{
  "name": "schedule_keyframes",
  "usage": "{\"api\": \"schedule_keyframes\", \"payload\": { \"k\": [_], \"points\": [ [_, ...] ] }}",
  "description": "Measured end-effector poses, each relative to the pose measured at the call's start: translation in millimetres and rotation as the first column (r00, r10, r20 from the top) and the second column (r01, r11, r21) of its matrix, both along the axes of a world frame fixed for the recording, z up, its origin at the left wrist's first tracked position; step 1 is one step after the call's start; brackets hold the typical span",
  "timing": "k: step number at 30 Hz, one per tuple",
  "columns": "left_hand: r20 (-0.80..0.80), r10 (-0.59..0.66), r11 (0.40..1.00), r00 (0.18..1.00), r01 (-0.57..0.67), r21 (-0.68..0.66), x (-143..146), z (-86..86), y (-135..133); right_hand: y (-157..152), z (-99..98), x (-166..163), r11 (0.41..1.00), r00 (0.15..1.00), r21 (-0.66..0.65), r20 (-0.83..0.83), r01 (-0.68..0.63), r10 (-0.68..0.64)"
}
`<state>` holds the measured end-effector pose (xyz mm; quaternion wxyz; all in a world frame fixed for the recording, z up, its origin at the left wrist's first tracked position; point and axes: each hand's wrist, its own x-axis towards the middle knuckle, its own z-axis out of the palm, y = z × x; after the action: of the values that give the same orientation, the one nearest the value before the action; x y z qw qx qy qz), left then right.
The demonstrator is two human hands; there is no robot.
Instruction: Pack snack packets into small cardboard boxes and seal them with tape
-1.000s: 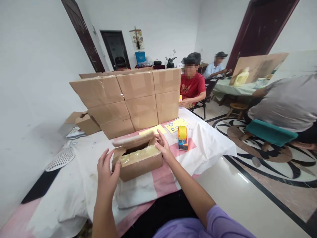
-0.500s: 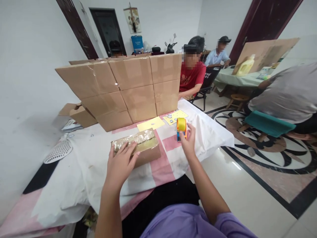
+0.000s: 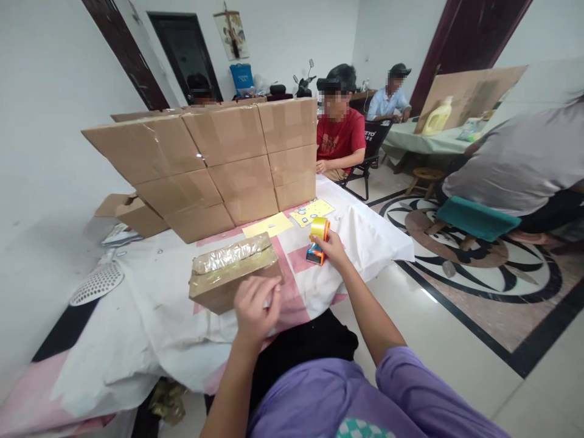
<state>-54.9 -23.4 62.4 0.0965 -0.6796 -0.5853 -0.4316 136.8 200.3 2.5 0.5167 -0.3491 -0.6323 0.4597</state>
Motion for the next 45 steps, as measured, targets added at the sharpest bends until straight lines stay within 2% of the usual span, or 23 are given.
{"api": "schedule_keyframes", "payload": {
  "k": [1, 3, 8, 10, 12, 14, 16, 18, 20, 22, 24, 27, 29, 30, 34, 36, 38, 42, 45],
  "points": [
    [0.051, -0.065, 0.997, 0.997, 0.067, -0.038, 13, -5.5, 2, -10, 4.1, -3, 1.0, 1.0, 0.023, -0.006, -0.005, 0.005],
    [0.122, -0.107, 0.988, 0.987, 0.12, -0.1, 35, -13.4, 7, -35, 14.9, -6, 0.997, 1.0, 0.076, -0.021, -0.014, 0.016],
    [0.135, -0.034, 0.984, 0.99, 0.056, -0.167, 68, -14.4, 2, -113, 50.4, 0, 0.974, 0.991, 0.201, -0.056, -0.105, 0.119],
    [0.172, -0.076, 0.979, 0.982, 0.106, -0.174, 72, -12.4, -6, -134, 59.7, 7, 0.962, 0.99, 0.249, -0.045, -0.116, 0.131],
    [0.251, -0.088, 0.985, 0.964, 0.122, -0.121, 71, -10.7, -12, -146, 62.7, 14, 0.957, 0.988, 0.261, -0.05, -0.131, 0.149],
    [0.358, -0.087, 0.993, 0.93, 0.112, -0.049, 66, -8.4, -14, -152, 60.0, 18, 0.957, 0.979, 0.231, -0.065, -0.175, 0.195],
    [0.442, -0.133, 0.986, 0.887, 0.162, -0.029, 59, -5.6, -12, -158, 54.2, 20, 0.961, 0.971, 0.18, -0.071, -0.212, 0.228],
    [0.5, -0.242, 0.946, 0.832, 0.317, -0.068, 52, -3.5, -10, -165, 48.9, 21, 0.966, 0.967, 0.13, -0.089, -0.225, 0.237],
    [0.571, -0.354, 0.864, 0.74, 0.493, -0.104, 47, -3.2, -9, -174, 47.6, 21, 0.959, 0.957, 0.114, -0.106, -0.259, 0.271],
    [0.645, -0.42, 0.78, 0.638, 0.617, -0.102, 43, -4.0, -9, -183, 51.2, 21, 0.936, 0.933, 0.124, -0.106, -0.33, 0.343],
    [0.698, -0.443, 0.731, 0.563, 0.677, -0.082, 41, -4.6, -9, -191, 57.4, 21, 0.912, 0.911, 0.131, -0.093, -0.39, 0.403],
    [0.755, -0.437, 0.705, 0.489, 0.707, -0.05, 40, -5.1, -9, -196, 62.2, 19, 0.911, 0.911, 0.139, -0.092, -0.389, 0.403],
    [0.788, -0.405, 0.718, 0.464, 0.695, -0.04, 43, -7.9, -9, -196, 59.1, 15, 0.931, 0.925, 0.118, -0.124, -0.346, 0.359],
    [0.799, -0.374, 0.745, 0.471, 0.666, -0.044, 45, -10.6, -9, -195, 56.1, 12, 0.945, 0.933, 0.094, -0.153, -0.313, 0.325],
    [0.779, -0.135, 0.911, 0.613, 0.386, -0.146, 54, -27.6, -11, -181, 44.8, 5, 0.993, 0.962, 0.028, -0.248, -0.112, 0.116],
    [0.729, -0.056, 0.926, 0.682, 0.309, -0.218, 58, -35.2, -12, -171, 44.6, 4, 0.997, 0.966, 0.058, -0.252, -0.044, 0.057],
    [0.688, -0.066, 0.913, 0.722, 0.322, -0.251, 58, -39.2, -12, -162, 46.9, 4, 0.991, 0.975, 0.126, -0.213, -0.04, 0.067],
    [0.665, -0.11, 0.941, 0.738, 0.293, -0.17, 54, -38.7, -10, -150, 45.7, -1, 0.956, 0.988, 0.289, -0.129, -0.047, 0.087],
    [0.653, -0.043, 0.978, 0.756, 0.166, -0.128, 53, -34.9, -12, -145, 35.4, -10, 0.966, 0.982, 0.26, -0.185, 0.014, 0.036]
  ]
}}
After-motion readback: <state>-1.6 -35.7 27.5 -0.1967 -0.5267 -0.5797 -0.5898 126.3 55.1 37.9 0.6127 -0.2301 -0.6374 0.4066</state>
